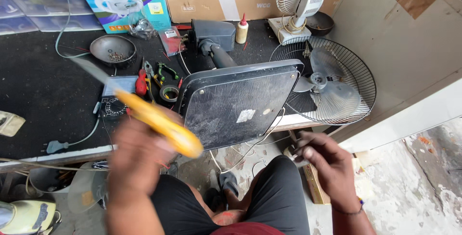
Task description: The person removes the fan blades from the motor housing by hand, then detaches the front wire cage. They flip the fan base over and use a screwdriver to remove screws from the bottom of the base, opening the casing to reveal the internal wiring.
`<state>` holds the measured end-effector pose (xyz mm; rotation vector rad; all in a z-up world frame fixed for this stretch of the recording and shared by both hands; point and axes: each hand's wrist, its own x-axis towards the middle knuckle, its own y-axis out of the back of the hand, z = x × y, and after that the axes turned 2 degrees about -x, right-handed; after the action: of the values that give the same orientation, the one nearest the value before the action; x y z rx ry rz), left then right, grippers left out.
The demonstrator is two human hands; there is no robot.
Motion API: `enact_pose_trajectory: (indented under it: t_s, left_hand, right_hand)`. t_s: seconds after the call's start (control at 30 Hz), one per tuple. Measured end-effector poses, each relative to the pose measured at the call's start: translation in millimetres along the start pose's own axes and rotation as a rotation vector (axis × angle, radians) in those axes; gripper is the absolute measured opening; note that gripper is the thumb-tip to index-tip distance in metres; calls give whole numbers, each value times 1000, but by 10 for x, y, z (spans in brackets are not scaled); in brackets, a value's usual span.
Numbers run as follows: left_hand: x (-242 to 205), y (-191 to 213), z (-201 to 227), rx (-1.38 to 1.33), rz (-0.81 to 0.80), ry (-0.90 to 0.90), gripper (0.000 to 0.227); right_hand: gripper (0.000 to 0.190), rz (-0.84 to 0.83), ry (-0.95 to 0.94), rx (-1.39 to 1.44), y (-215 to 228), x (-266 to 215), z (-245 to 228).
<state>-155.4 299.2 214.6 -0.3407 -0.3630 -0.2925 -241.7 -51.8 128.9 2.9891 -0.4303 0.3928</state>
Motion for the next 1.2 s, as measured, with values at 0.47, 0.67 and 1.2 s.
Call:
enact_pose_trajectory:
  t_s: [0.47,0.67,1.2]
  left_hand:
    - [268,-1340,-384,1104,-783,65,28]
    - [1205,-1536,-224,1450,-458,-541,42]
    - [1690,-1663,-813,1544,-634,-194,55]
  right_hand:
    - [48,-164,-76,201,-82,-341,-44]
    - [36,228,-132,-150,96,-57,-199]
    - [33,322,95,-517,132,290,-213]
